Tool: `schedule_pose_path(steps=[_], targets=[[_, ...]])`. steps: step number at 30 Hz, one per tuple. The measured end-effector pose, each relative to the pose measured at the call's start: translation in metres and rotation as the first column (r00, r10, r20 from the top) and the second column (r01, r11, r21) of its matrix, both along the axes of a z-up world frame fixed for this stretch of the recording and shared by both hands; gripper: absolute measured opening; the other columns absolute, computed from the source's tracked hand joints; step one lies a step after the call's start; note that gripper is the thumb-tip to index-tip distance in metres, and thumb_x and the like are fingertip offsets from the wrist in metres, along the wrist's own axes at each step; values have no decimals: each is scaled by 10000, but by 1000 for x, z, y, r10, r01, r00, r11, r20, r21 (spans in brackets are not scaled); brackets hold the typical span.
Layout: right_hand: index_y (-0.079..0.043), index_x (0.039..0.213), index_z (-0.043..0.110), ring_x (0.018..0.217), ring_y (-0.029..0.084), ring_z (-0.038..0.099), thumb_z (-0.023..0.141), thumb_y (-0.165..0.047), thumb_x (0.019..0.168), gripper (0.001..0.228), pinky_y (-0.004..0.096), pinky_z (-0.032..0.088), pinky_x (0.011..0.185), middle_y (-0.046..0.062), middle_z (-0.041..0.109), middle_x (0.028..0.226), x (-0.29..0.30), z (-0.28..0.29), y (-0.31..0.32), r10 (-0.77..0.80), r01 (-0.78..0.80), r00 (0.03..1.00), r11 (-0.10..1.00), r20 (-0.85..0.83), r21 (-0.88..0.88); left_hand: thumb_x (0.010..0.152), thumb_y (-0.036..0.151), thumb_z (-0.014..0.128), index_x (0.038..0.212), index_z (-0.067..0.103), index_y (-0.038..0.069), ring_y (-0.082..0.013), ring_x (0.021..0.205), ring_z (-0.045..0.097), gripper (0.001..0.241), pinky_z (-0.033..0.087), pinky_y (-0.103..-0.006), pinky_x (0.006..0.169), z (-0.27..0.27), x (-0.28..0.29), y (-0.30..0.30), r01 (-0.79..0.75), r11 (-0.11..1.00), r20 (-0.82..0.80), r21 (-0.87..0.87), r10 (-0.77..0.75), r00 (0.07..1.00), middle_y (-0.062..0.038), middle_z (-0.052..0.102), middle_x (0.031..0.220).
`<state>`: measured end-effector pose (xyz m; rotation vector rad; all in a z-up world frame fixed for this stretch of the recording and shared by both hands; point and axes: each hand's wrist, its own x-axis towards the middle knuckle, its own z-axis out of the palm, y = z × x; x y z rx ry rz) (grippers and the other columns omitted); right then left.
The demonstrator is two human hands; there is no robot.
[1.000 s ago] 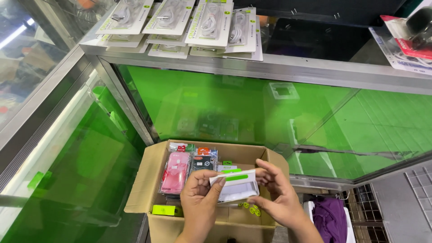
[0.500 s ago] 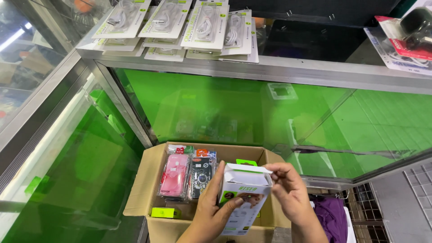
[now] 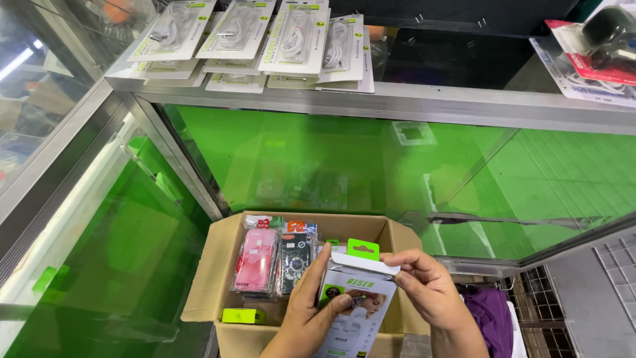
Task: The person takes packaged USB data cables out of a cardboard box, opens and repositions the cable in its blister packaging, and hangs the packaged cables on hooks on a wire pegboard display wall among other phone accessories.
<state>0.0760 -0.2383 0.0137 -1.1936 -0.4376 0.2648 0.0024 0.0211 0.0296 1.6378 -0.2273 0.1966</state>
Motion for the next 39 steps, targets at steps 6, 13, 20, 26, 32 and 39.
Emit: schedule_pose_path(steps=[6, 13, 20, 26, 32, 39], targets=[[41, 1279, 652, 1082, 186, 668, 655, 4, 953, 328, 339, 527, 957, 153, 721, 1163, -5, 13, 3, -23, 24, 1000, 982, 5, -185, 922, 174, 760, 1595, 327, 92, -301, 1439, 486, 805, 359, -387, 1160, 3, -2, -3, 5, 1000, -21, 21, -5, 1000, -200, 494, 1551], [39, 1107, 712, 1130, 174, 672, 650, 48, 880, 235, 323, 524, 992, 119, 724, 1221, -9, 24, 13, -32, 38, 999, 965, 28, -259, 921, 186, 742, 1602, 324, 105, -294, 1419, 507, 803, 375, -386, 1149, 9, -3, -4, -3, 1000, -33, 25, 4, 999, -196, 511, 1535], [51, 1035, 730, 995, 170, 690, 703, -18, 927, 130, 320, 556, 892, 139, 752, 1111, -6, -1, 7, -144, 126, 987, 972, -78, -196, 960, 199, 733, 1610, 301, 56, -328, 1390, 527, 794, 381, -393, 1146, 7, -6, -2, 33, 992, 72, 120, -42, 997, -208, 540, 1494], [40, 1022, 723, 921, 126, 684, 706, -45, 936, 122, 285, 557, 841, 107, 758, 1013, -8, -4, 7, -215, 196, 974, 957, -71, -213, 980, 196, 723, 1617, 297, 49, -341, 1390, 528, 780, 385, -406, 1154, 9, -7, -1, 65, 988, 137, 138, -84, 987, -220, 530, 1504], [41, 1021, 724, 886, 122, 679, 702, -43, 943, 117, 284, 556, 810, 102, 758, 972, -9, -7, 8, -256, 233, 963, 949, -89, -214, 981, 179, 722, 1614, 302, 59, -358, 1423, 501, 768, 375, -416, 1160, 9, -6, -2, 57, 985, 142, 164, -81, 987, -225, 491, 1540], [44, 1057, 729, 1035, 170, 702, 730, -9, 914, 152, 317, 574, 915, 151, 759, 1148, -11, 4, 7, -209, 223, 975, 937, 82, -268, 952, 87, 733, 1575, 408, 78, -327, 1361, 549, 703, 413, -383, 1122, 6, -4, -8, 4, 996, 185, 89, -20, 982, -194, 528, 1501]])
